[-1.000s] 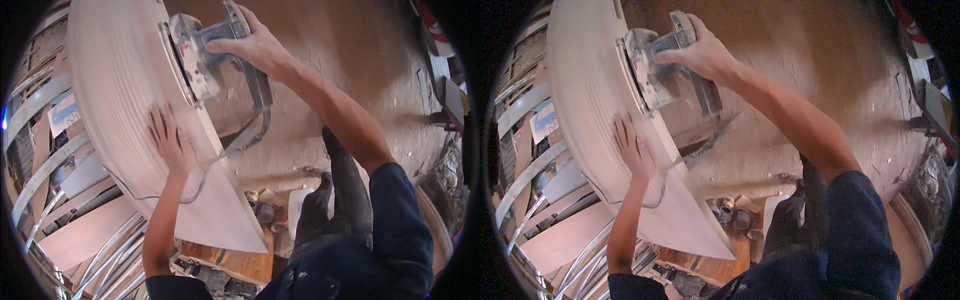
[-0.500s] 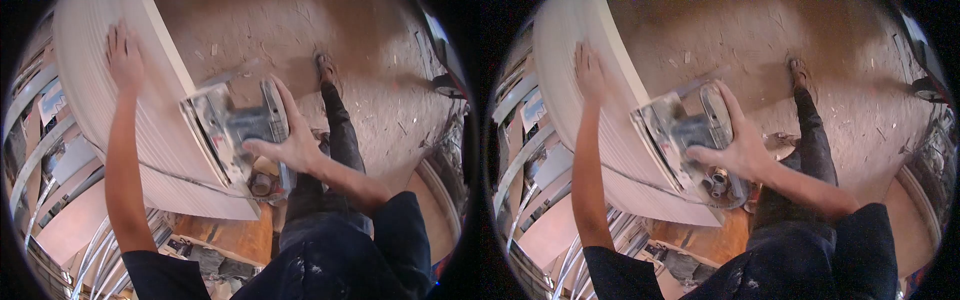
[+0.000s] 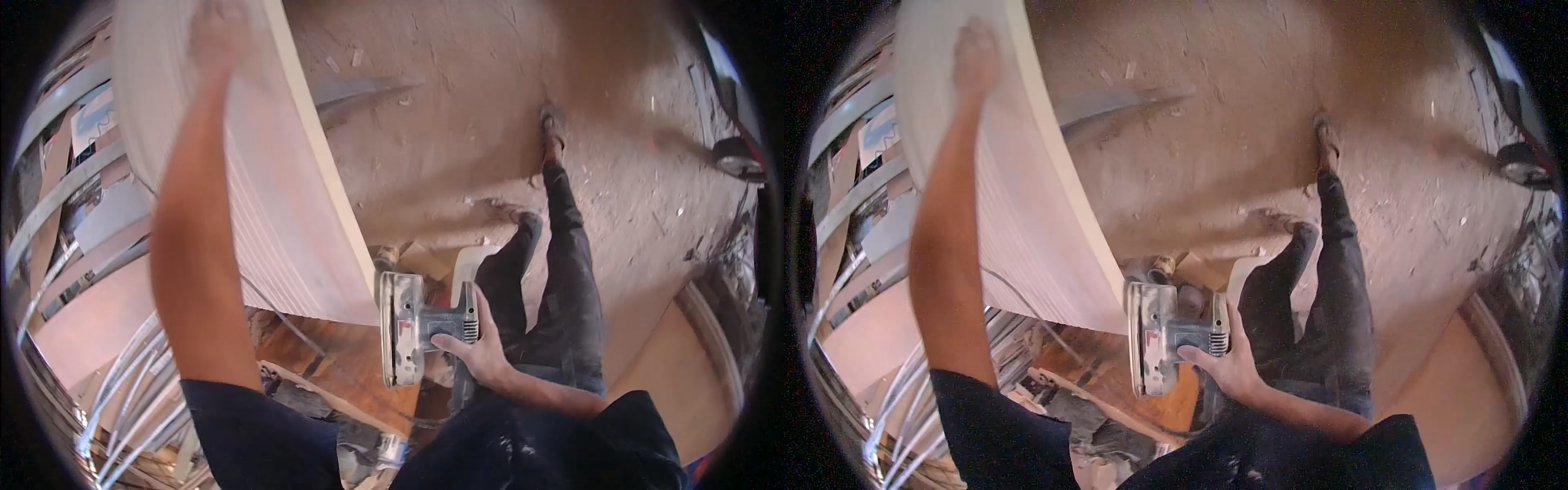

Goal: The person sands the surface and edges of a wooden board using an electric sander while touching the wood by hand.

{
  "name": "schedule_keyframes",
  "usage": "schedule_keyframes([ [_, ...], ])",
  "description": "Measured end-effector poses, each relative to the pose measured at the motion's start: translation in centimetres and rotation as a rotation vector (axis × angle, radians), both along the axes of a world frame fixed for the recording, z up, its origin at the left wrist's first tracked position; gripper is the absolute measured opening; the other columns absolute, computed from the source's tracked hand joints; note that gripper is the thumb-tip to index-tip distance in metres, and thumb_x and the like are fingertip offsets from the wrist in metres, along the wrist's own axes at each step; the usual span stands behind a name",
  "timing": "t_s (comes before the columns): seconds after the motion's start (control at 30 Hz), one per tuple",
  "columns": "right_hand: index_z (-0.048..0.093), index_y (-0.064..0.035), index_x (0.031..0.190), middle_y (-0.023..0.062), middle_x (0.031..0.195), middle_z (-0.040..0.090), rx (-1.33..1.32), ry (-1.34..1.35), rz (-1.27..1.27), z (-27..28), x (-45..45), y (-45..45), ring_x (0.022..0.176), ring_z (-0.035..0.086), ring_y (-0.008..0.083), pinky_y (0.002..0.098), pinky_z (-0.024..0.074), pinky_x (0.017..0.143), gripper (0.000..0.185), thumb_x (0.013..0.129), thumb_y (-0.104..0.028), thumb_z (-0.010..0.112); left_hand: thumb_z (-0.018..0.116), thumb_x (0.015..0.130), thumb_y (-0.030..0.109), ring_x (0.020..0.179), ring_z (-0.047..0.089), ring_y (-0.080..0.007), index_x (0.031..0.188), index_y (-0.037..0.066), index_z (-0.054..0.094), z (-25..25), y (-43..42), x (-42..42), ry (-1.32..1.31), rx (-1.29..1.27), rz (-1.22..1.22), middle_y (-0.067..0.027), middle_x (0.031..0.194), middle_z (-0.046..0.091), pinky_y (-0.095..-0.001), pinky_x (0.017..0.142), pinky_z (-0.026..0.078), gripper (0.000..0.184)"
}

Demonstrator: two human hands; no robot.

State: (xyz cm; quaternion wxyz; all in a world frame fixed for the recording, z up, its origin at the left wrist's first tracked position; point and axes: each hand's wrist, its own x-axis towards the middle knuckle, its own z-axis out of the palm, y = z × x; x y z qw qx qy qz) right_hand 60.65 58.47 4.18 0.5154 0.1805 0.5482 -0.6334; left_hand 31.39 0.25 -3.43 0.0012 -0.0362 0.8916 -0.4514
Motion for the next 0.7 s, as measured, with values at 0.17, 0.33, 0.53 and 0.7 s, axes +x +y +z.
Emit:
schedule_keyframes([
  [0.17,0.042,-0.0038,0.136,0.01,0.111,0.065,0.033,-0.271,-0.128,3.4,-6.3,1.3,0.089,0.068,0.0181,0.0313,0.0593,0.072,0.069,0.082,-0.014,0.083,0.047,0.102,0.037,0.149,0.027,-0.0392,0.159,0.014,0.03,1.6,13.1,12.8,0.209,0.807,0.101,-0.0127,0.165,0.025,-0.0552,0.121,0.021,0.063],
  [0.33,0.048,-0.0036,0.127,0.0087,0.105,0.066,0.048,-0.111,-0.161,7.7,-15.9,0.6,0.082,0.068,0.0181,0.0308,0.0584,0.063,0.053,0.086,-0.018,0.078,0.054,0.101,0.039,0.15,0.029,-0.034,0.149,0.006,0.045,13.3,20.1,25.7,0.075,1.676,0.694,-0.0189,0.16,0.034,-0.0438,0.124,0.022,0.059],
  [0.53,0.048,-0.0035,0.136,0.0089,0.112,0.065,-0.225,0.233,-0.194,14.8,-32.7,-3.8,0.099,0.065,0.0217,0.0369,0.0523,0.091,0.053,0.091,-0.019,0.071,0.05,0.102,0.044,0.148,0.03,-0.0375,0.155,0.006,0.036,16.7,32.1,24.7,0.466,0.742,0.961,-0.0242,0.159,0.032,-0.0492,0.121,0.023,0.067],
  [0.7,0.061,0.0012,0.125,0.0098,0.115,0.064,-0.072,1.215,-0.049,27.5,-55.7,-15.5,0.101,0.06,0.0193,0.0342,0.0503,0.087,0.045,0.092,-0.027,0.072,0.047,0.105,0.038,0.13,0.053,-0.0331,0.15,0.006,0.043,11.5,34.5,11.7,1.086,1.504,0.629,-0.023,0.146,0.051,-0.0385,0.112,0.038,0.056],
])
